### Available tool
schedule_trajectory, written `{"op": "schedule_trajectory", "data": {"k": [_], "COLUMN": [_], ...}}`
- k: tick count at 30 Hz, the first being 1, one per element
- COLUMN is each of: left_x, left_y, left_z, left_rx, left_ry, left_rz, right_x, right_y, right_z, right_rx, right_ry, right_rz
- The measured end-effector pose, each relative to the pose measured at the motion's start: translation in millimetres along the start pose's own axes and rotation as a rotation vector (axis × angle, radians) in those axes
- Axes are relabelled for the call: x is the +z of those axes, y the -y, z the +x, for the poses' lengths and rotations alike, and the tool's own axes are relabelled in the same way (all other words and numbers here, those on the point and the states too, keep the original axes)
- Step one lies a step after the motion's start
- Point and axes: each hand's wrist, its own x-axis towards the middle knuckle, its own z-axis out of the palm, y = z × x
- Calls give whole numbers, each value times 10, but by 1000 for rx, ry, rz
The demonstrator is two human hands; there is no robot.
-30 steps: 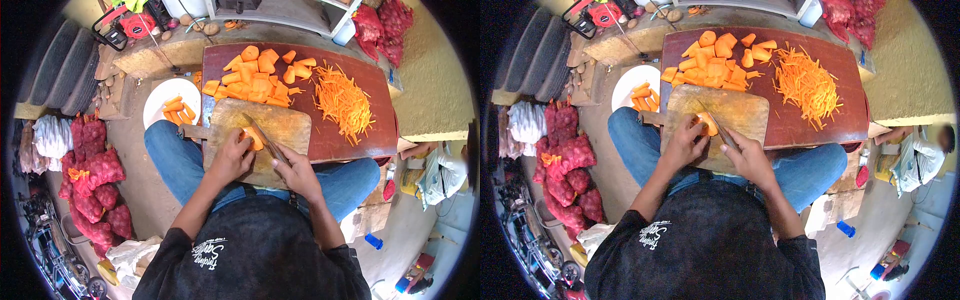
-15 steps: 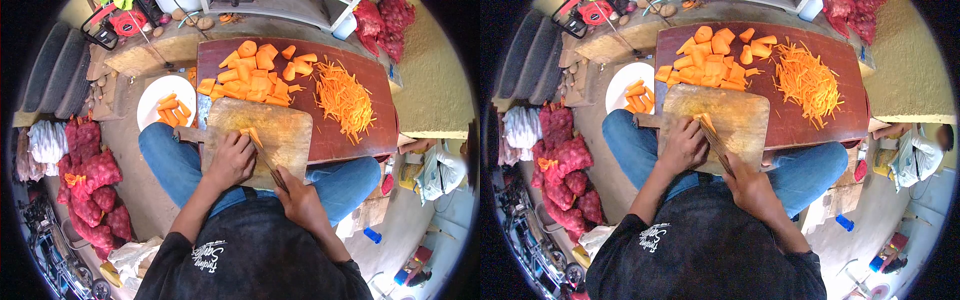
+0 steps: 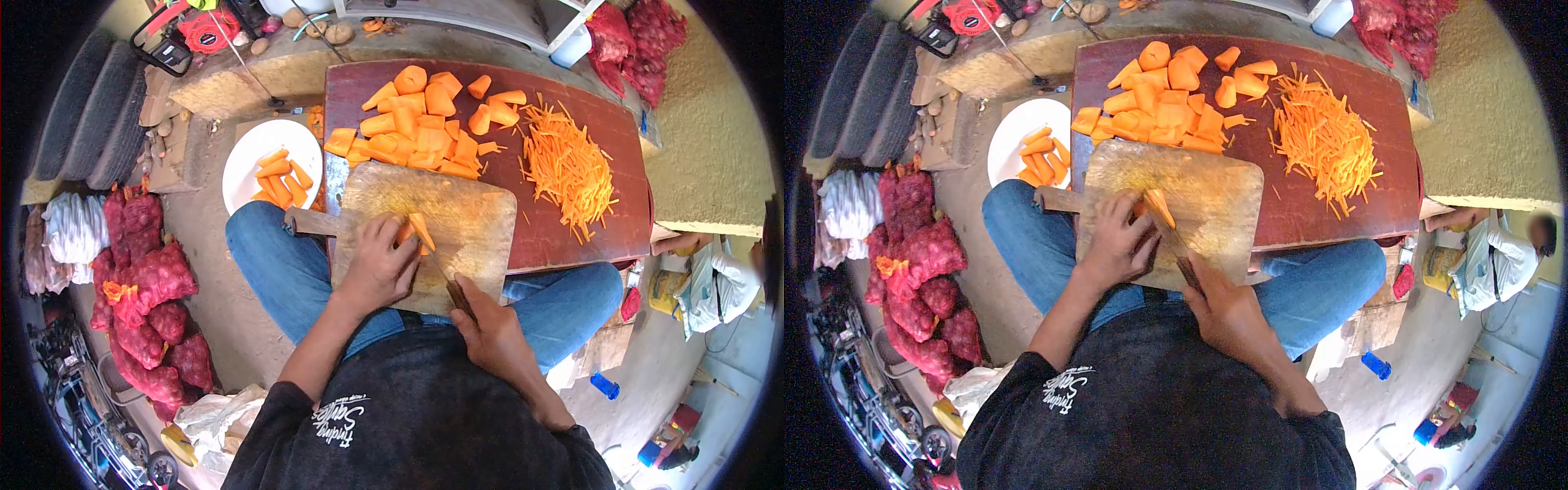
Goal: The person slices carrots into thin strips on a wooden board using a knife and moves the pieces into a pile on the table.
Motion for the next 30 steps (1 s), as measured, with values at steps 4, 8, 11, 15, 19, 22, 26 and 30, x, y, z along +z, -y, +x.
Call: {"op": "schedule_trajectory", "data": {"k": [4, 8, 11, 15, 19, 22, 26, 30], "left_x": [-53, -74, -42, -21, -36, -39, -15, -44], "left_y": [46, 134, 171, 214, 167, 123, 80, 46], "left_z": [23, 20, -12, -41, -9, 11, 23, 38], "left_rx": [-55, 2, 45, 62, 20, 15, 73, 96], "left_ry": [33, 45, 45, 12, -33, -25, 26, 46], "left_rz": [-120, -110, -121, -162, -125, -86, 62, 113], "right_x": [9, -73, -151, -378, -411, -268, -107, -115], "right_y": [-59, -113, -327, -463, -438, -344, -252, -110], "right_z": [-77, -58, 55, 282, 352, 247, 158, 90], "right_rx": [160, 338, 254, 160, 181, 93, 54, -8], "right_ry": [-83, -1, 34, 122, 139, 35, 73, 88], "right_rz": [120, 321, 337, 408, 358, 223, 152, -28]}}
